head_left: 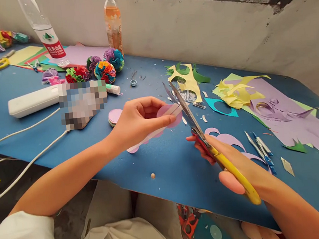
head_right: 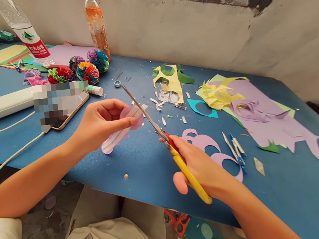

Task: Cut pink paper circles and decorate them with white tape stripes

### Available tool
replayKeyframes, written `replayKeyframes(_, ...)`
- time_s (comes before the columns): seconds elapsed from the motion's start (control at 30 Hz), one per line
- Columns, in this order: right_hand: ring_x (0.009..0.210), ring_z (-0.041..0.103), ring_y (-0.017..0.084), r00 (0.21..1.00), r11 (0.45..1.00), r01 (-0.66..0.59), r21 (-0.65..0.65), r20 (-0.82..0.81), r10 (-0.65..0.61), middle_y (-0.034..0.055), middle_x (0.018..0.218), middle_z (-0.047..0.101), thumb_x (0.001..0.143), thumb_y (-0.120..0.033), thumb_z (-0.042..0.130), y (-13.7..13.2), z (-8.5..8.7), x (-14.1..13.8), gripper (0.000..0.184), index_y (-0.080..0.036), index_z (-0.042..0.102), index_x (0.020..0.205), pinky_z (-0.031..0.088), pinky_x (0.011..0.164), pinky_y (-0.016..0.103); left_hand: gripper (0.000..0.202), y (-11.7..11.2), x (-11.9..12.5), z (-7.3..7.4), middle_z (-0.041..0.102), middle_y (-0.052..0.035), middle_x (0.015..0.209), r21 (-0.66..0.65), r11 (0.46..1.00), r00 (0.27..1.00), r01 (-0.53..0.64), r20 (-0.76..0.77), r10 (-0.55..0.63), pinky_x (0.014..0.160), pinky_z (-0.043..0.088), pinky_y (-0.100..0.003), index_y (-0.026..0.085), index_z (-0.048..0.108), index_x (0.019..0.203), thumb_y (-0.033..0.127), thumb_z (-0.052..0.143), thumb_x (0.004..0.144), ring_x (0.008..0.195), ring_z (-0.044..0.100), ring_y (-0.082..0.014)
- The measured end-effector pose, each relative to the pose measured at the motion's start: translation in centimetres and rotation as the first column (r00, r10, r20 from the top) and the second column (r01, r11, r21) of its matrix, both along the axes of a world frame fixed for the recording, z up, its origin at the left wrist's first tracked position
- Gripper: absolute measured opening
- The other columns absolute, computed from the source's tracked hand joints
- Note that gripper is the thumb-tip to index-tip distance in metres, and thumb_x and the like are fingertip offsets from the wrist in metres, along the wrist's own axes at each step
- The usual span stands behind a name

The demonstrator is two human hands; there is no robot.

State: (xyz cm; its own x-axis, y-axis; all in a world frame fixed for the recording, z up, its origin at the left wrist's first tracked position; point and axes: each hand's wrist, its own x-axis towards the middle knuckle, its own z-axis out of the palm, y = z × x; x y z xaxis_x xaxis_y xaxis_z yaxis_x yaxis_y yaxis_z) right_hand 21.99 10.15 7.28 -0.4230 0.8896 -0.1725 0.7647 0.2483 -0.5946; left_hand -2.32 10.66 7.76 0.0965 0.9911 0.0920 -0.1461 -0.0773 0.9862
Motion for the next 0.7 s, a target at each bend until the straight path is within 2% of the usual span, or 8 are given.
replayKeyframes(0.1,0.066,0.047,0.021,0.999,0.994,-0.046,-0.1,-0.031,0.043,0.0013,0.078,0.058,0.049,-0.029,0.048,-0.03,0.18,-0.03,0.055,-0.027,0.057,0.103,0.043,0.054,0.032,0.024,-0.11,-0.06,0.22,0.071,0.0001,0.075,-0.011,1.0,1.0,-0.012,-0.016,0.012,0.054,0.051,-0.02,0.015,0.066,0.081,0.028,0.079,0.067,0.07,0.068,-0.0139)
replayKeyframes(0.3,0.069,0.048,0.021,0.999,0.992,-0.035,-0.125,-0.019,0.033,0.0013,0.08,0.056,0.054,-0.03,0.053,0.01,0.22,-0.06,0.053,-0.027,0.056,0.106,0.044,0.056,0.032,0.022,-0.24,-0.09,0.1,0.071,0.0009,0.073,-0.034,0.999,1.0,0.008,0.004,-0.008,0.05,0.049,-0.019,0.016,0.065,0.079,0.027,0.078,0.067,0.065,0.067,-0.0126)
replayKeyframes(0.5,0.07,0.046,0.022,0.999,0.991,-0.051,-0.125,-0.024,0.048,0.0025,0.084,0.056,0.05,-0.032,0.053,-0.16,0.14,0.18,0.057,-0.028,0.056,0.107,0.041,0.054,0.032,0.021,-0.26,-0.09,0.11,0.071,0.0013,0.073,-0.031,1.0,1.0,-0.003,0.02,0.003,0.049,0.049,-0.018,0.016,0.066,0.078,0.028,0.079,0.066,0.064,0.066,-0.0121)
replayKeyframes(0.6,0.073,0.051,0.024,0.998,0.989,-0.057,-0.137,-0.034,0.052,0.0034,0.085,0.056,0.056,-0.035,0.056,-0.19,-0.06,0.27,0.062,-0.028,0.053,0.118,0.044,0.058,0.035,0.023,-0.3,-0.13,0.19,0.071,0.0001,0.075,-0.029,0.999,1.0,-0.021,-0.001,0.021,0.05,0.051,-0.019,0.016,0.066,0.081,0.03,0.078,0.067,0.067,0.068,-0.014)
replayKeyframes(0.7,0.077,0.054,0.026,0.998,0.988,-0.059,-0.139,-0.032,0.055,0.0039,0.083,0.056,0.065,-0.038,0.056,-0.16,-0.26,0.34,0.058,-0.028,0.052,0.122,0.047,0.062,0.037,0.025,-0.33,-0.17,0.21,0.072,-0.0004,0.077,-0.023,0.999,1.0,-0.027,-0.012,0.027,0.05,0.051,-0.019,0.015,0.066,0.082,0.031,0.078,0.067,0.069,0.068,-0.0145)
